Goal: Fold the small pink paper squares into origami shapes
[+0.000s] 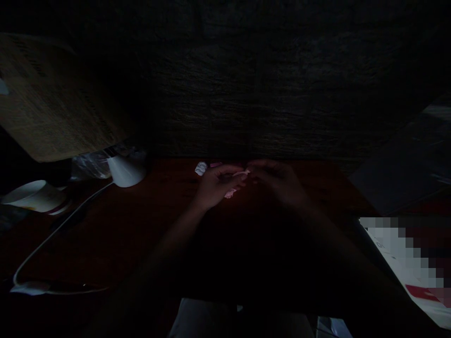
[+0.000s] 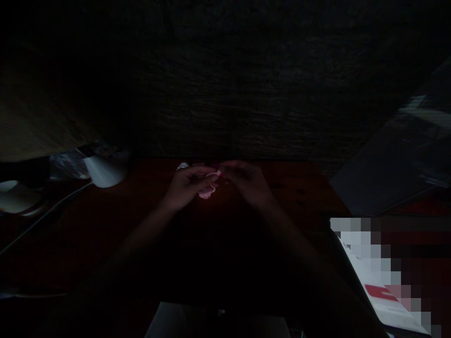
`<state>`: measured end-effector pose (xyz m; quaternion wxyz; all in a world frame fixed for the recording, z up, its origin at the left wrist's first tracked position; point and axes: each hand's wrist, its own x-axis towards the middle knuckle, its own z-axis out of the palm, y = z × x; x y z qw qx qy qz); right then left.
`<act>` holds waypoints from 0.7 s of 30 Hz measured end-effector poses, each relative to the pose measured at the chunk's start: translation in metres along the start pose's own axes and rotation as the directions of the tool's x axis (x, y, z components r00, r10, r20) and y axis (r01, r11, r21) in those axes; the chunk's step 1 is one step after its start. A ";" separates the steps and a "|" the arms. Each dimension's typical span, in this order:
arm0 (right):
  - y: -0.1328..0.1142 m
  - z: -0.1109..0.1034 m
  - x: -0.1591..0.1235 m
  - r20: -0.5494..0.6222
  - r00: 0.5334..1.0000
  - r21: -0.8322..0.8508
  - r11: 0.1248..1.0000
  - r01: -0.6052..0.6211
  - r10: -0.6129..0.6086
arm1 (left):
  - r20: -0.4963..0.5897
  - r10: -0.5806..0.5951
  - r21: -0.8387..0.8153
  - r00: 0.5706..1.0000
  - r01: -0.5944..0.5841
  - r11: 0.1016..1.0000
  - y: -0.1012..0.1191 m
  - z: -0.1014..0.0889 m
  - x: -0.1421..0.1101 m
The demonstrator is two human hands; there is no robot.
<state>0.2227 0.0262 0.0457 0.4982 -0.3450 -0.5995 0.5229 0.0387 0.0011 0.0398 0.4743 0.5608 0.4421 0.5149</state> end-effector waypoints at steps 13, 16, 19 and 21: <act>0.001 0.005 -0.001 0.003 1.000 0.029 1.000 -0.009 0.009 | -0.043 0.003 -0.060 0.999 -0.005 0.998 -0.003 0.000 0.000; -0.001 0.003 0.000 -0.018 1.000 0.054 0.998 -0.022 0.023 | -0.054 -0.033 -0.058 0.998 0.030 0.998 0.000 0.002 -0.001; -0.003 0.001 0.000 -0.057 0.997 0.071 0.996 -0.047 0.051 | -0.054 -0.050 -0.045 0.997 0.048 0.998 0.001 0.003 -0.001; -0.003 0.000 0.000 -0.066 0.996 0.069 0.996 -0.063 0.068 | -0.060 -0.040 -0.049 0.997 0.037 0.998 0.001 0.003 -0.001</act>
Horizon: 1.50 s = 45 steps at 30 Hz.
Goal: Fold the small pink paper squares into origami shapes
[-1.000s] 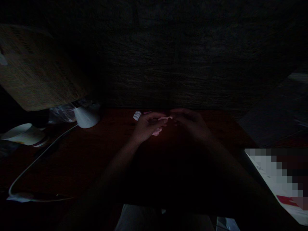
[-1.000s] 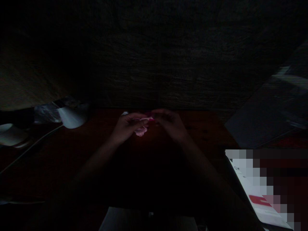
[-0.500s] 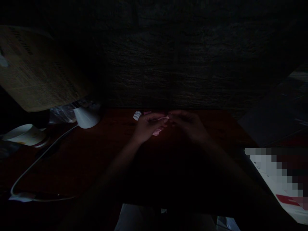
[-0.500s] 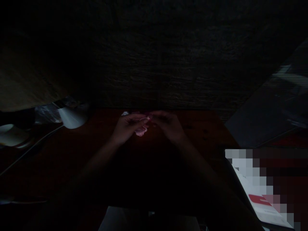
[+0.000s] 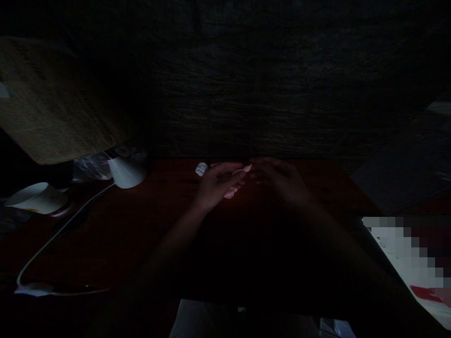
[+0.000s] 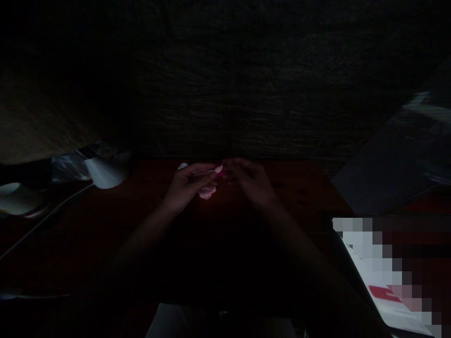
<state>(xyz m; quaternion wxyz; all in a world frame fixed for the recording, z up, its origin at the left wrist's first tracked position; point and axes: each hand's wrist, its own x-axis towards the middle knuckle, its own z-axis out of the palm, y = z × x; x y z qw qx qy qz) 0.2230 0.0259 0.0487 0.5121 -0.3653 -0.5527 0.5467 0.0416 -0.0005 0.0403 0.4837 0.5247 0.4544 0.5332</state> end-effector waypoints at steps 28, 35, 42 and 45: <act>0.003 0.006 -0.003 -0.033 0.994 -0.096 0.991 0.098 -0.102 | -0.037 -0.033 0.005 0.999 0.034 0.999 -0.002 0.004 -0.002; 0.003 0.004 -0.002 -0.087 0.994 -0.048 0.997 0.058 -0.062 | 0.007 -0.054 -0.037 0.999 0.054 0.998 -0.002 0.003 -0.002; 0.006 0.001 0.002 -0.124 0.992 -0.008 1.000 0.030 -0.030 | 0.050 -0.039 -0.043 0.998 0.041 0.998 0.002 -0.001 -0.003; 0.005 0.001 0.001 -0.109 0.994 0.001 1.000 0.029 -0.029 | 0.039 -0.041 -0.012 0.998 0.042 0.999 0.001 -0.001 -0.003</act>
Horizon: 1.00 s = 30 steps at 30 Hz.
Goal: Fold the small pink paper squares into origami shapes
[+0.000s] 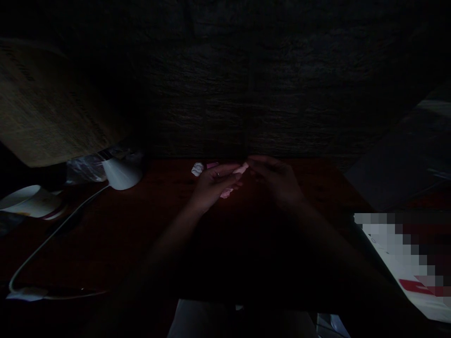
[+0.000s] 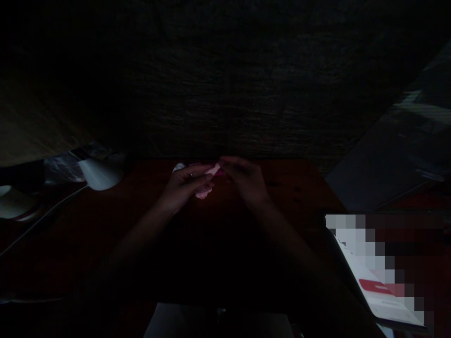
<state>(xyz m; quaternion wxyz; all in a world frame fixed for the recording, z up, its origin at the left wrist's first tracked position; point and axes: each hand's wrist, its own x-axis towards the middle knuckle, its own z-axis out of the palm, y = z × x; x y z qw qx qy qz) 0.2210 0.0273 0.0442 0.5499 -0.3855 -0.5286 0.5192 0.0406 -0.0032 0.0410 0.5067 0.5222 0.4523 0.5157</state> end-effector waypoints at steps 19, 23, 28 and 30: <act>-0.005 0.003 -0.001 0.111 0.993 0.137 0.989 -0.057 0.042 | 0.114 0.026 0.029 0.993 -0.029 0.999 0.003 0.006 -0.001; -0.005 0.003 -0.001 0.137 0.989 0.124 0.990 -0.073 0.055 | 0.121 0.015 0.023 0.993 -0.018 1.000 0.001 0.006 -0.001; -0.001 0.006 -0.001 0.107 0.992 0.137 0.987 -0.081 0.067 | 0.104 0.047 0.092 0.993 -0.056 0.994 0.003 0.008 -0.003; 0.000 0.007 -0.002 0.113 0.991 0.154 0.984 -0.093 0.076 | 0.095 0.045 0.108 0.994 -0.055 0.993 0.004 0.008 -0.004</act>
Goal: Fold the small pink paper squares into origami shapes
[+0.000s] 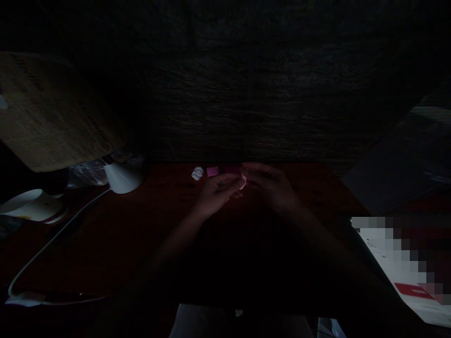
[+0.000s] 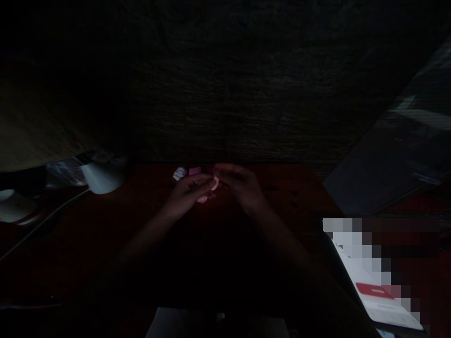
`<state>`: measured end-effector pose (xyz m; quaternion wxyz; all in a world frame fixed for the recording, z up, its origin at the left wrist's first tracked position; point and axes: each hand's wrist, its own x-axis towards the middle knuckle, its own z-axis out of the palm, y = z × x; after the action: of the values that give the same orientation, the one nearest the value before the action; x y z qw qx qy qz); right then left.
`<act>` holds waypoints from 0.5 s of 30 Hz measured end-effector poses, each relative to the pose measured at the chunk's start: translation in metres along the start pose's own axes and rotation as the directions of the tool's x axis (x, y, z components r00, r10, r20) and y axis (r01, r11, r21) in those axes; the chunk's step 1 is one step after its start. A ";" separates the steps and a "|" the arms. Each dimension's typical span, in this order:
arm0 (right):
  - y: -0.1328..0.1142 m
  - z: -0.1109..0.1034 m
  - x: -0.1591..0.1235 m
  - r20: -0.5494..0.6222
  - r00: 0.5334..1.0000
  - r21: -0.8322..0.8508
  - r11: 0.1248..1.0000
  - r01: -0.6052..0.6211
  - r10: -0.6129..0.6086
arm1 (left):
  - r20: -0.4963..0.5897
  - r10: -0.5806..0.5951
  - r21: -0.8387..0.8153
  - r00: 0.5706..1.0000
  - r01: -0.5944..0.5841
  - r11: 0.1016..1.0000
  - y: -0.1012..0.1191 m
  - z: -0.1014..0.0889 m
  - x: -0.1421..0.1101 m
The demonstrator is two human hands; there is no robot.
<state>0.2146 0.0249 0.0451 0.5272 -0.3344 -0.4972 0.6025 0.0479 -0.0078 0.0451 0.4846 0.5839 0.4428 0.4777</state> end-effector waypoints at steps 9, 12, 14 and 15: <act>0.001 0.002 -0.001 0.036 0.999 0.033 0.999 -0.031 0.030 | 0.057 -0.016 -0.099 0.998 0.022 0.995 -0.006 -0.001 0.002; 0.001 0.001 -0.001 0.056 0.998 0.003 1.000 -0.022 0.022 | 0.093 -0.029 -0.230 0.995 0.049 0.972 -0.011 -0.002 0.004; 0.000 0.000 0.000 0.068 0.997 0.007 1.000 -0.021 0.021 | 0.119 -0.059 -0.328 0.991 0.096 0.940 -0.013 -0.002 0.005; 0.000 -0.001 0.000 0.077 0.997 0.016 1.000 -0.026 0.024 | 0.128 -0.079 -0.370 0.989 0.122 0.921 -0.013 -0.003 0.006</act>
<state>0.2157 0.0247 0.0452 0.5032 -0.3128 -0.5075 0.6257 0.0453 0.0004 0.0337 0.6356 0.4818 0.3446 0.4951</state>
